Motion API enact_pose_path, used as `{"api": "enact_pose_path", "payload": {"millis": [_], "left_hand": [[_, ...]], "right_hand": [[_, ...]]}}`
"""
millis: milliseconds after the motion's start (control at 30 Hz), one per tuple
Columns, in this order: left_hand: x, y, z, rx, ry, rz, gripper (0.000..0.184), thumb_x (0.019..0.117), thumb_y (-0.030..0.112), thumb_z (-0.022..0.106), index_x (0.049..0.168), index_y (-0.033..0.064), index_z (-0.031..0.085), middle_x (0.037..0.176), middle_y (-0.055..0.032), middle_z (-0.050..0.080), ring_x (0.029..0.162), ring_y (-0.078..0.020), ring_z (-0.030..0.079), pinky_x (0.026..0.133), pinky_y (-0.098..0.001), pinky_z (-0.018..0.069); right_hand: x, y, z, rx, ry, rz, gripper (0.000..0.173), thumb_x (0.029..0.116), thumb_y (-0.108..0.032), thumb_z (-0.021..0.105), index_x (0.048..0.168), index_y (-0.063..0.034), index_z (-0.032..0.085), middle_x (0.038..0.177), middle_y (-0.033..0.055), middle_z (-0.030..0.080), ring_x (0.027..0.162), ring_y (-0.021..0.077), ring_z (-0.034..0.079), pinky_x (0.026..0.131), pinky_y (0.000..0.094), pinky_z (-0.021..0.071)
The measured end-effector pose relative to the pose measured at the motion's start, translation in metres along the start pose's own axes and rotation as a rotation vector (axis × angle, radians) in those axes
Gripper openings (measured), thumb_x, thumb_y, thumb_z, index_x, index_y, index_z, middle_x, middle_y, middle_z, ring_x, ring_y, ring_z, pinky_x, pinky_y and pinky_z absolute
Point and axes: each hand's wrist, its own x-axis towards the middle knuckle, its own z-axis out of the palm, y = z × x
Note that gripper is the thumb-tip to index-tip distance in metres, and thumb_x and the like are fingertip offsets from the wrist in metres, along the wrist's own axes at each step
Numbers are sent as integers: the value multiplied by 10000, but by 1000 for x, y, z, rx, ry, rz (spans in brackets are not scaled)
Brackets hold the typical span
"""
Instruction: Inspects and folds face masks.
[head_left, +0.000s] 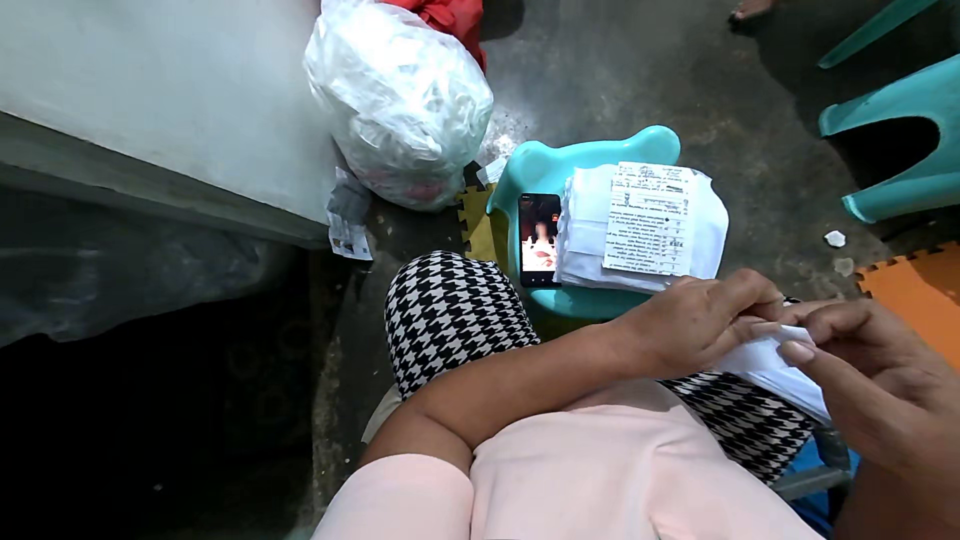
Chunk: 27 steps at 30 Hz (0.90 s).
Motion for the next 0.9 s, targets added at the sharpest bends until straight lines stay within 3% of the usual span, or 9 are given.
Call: {"api": "enact_pose_path", "payload": {"millis": [100, 200, 333, 433, 533, 567, 667, 800, 900], "left_hand": [[0, 1, 0, -14, 14, -4, 161, 1026, 42, 537, 1032, -98, 615, 849, -152, 634, 791, -187, 624, 779, -317, 525], [-1, 0, 0, 16, 42, 4, 154, 1021, 36, 537, 1021, -88, 629, 877, -154, 642, 843, -217, 634, 827, -363, 525], [-1, 0, 0, 32, 55, 9, 156, 1024, 44, 540, 1015, -81, 632, 886, -150, 644, 855, -223, 631, 846, -378, 515], [-1, -1, 0, 26, 47, 6, 161, 1035, 59, 528, 1029, -75, 618, 873, -140, 639, 838, -208, 630, 846, -392, 506], [-1, -1, -1, 20, 43, -2, 168, 1038, 67, 528, 1032, -77, 614, 852, -133, 637, 802, -188, 626, 808, -361, 509], [-2, -1, -1, 18, 42, -6, 169, 1039, 69, 526, 1034, -77, 612, 852, -134, 638, 801, -188, 626, 803, -360, 510], [-2, 0, -1, 28, 53, -8, 166, 1038, 67, 523, 1031, -71, 614, 847, -130, 634, 810, -195, 624, 824, -376, 500], [-3, 0, -1, 60, 80, 1, 156, 1033, 68, 535, 1034, -58, 626, 866, -124, 647, 847, -205, 636, 894, -407, 495], [-3, 1, -1, 56, 86, 8, 162, 1036, 66, 526, 1037, -64, 623, 870, -129, 649, 852, -205, 636, 899, -409, 491]], "right_hand": [[1, -1, 5, 74, 10, 10, 184, 964, -264, 676, 1131, -267, 600, 1004, -155, 657, 893, -25, 640, 785, 152, 551], [1, 1, 5, 22, -18, 28, 192, 1010, -294, 615, 1190, -231, 596, 996, -150, 660, 839, -33, 629, 722, 139, 535], [0, 4, 4, -61, -42, 49, 162, 1044, -335, 562, 1108, -209, 640, 925, -147, 663, 776, -42, 612, 690, 137, 516], [1, 6, 4, -33, -18, 21, 155, 1031, -358, 573, 1014, -227, 654, 952, -145, 612, 878, -35, 591, 785, 154, 503], [5, 3, 7, 119, 14, -15, 72, 995, -330, 639, 967, -269, 664, 1066, -139, 661, 970, -8, 627, 843, 173, 528], [5, 2, 8, 166, 25, -12, 36, 972, -305, 675, 966, -275, 656, 1070, -133, 677, 957, -2, 645, 831, 174, 546], [4, 1, 11, 208, 43, 24, 165, 922, -221, 724, 1028, -276, 609, 998, -132, 665, 875, -3, 653, 759, 170, 570], [2, 4, 10, 159, -48, 90, 186, 997, -273, 625, 1181, -254, 625, 964, -130, 670, 755, -17, 620, 654, 152, 530], [1, 7, 10, 114, -80, 88, 146, 1029, -344, 590, 1112, -251, 664, 936, -145, 675, 777, -30, 618, 697, 148, 524]]}}
